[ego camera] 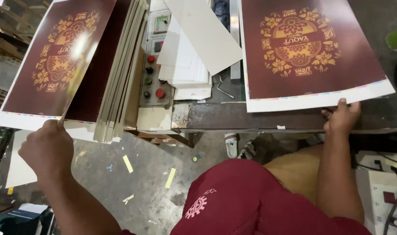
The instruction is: Manually moving and sorting printed paper sheets from one stack to another on a workbench.
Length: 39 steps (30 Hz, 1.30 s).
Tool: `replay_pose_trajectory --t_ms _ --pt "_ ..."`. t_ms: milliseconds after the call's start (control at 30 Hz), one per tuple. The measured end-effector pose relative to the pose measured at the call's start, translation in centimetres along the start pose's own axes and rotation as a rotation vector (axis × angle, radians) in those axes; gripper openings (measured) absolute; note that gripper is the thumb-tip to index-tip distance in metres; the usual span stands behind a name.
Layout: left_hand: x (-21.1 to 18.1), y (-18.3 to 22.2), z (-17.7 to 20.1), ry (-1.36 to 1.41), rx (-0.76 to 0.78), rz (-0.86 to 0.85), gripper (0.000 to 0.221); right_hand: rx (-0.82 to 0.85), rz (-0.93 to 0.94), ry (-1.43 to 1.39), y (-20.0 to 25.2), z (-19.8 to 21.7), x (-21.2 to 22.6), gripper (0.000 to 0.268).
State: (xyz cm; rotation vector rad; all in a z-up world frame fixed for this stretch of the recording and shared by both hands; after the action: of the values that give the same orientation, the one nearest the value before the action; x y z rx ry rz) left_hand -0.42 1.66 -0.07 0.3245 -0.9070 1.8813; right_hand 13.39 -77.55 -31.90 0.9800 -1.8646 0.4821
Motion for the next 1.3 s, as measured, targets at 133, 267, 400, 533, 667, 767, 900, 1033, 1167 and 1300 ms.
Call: replay_pose_trajectory --t_ms 133,267,400,533,667,767,900,1033,1167,1300 --pt "-0.2 0.5 0.2 -0.045 -0.032 0.031 0.036 -0.001 -0.022 -0.041 -3.3 -2.6 0.5 0.032" --pt "-0.8 0.6 1.1 -0.006 -0.093 0.026 0.031 0.042 -0.068 0.015 -7.4 -4.8 -2.3 0.034" --pt "-2.2 0.1 2.4 0.025 -0.156 0.039 0.034 0.083 -0.137 0.039 -11.8 -8.2 -4.0 0.031" --pt "-2.9 -0.3 3.6 0.033 -0.213 0.052 0.031 0.136 -0.179 0.036 -15.1 -10.4 -4.0 0.037" --pt "-4.4 -0.3 7.8 0.106 -0.217 0.056 0.034 0.067 -0.278 0.077 -12.2 -10.4 -3.1 0.048" --pt "-6.0 0.3 10.0 0.376 -0.238 0.025 0.028 -0.010 -0.234 0.176 -6.5 -11.4 -4.5 0.060" --pt "-9.3 -0.3 12.9 0.693 -0.292 -0.044 0.018 0.406 -0.039 0.505 0.2 -20.2 -6.3 0.053" --pt "-12.2 -0.1 14.7 0.736 -0.313 -0.048 0.015 0.763 0.514 1.181 1.9 -30.0 -9.2 0.082" --pt "-13.3 0.2 15.7 0.726 -0.313 -0.035 0.016 0.911 0.464 1.484 3.7 -36.5 -13.8 0.088" --pt "-13.7 0.8 15.1 0.828 -0.325 -0.043 0.011 1.084 0.329 1.115 7.8 -38.5 -15.8 0.077"
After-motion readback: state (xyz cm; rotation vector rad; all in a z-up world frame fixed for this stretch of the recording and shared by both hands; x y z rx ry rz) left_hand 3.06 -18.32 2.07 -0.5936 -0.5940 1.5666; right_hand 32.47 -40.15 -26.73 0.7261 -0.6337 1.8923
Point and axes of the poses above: each hand's wrist, its own y-axis away from the middle knuckle, its own z-axis out of the back of the hand, x = y × z, the point moved 1 cm from there along -y, towards the middle knuckle, and after that the axes turned 14 degrees about -y, right-handed, at the moved point
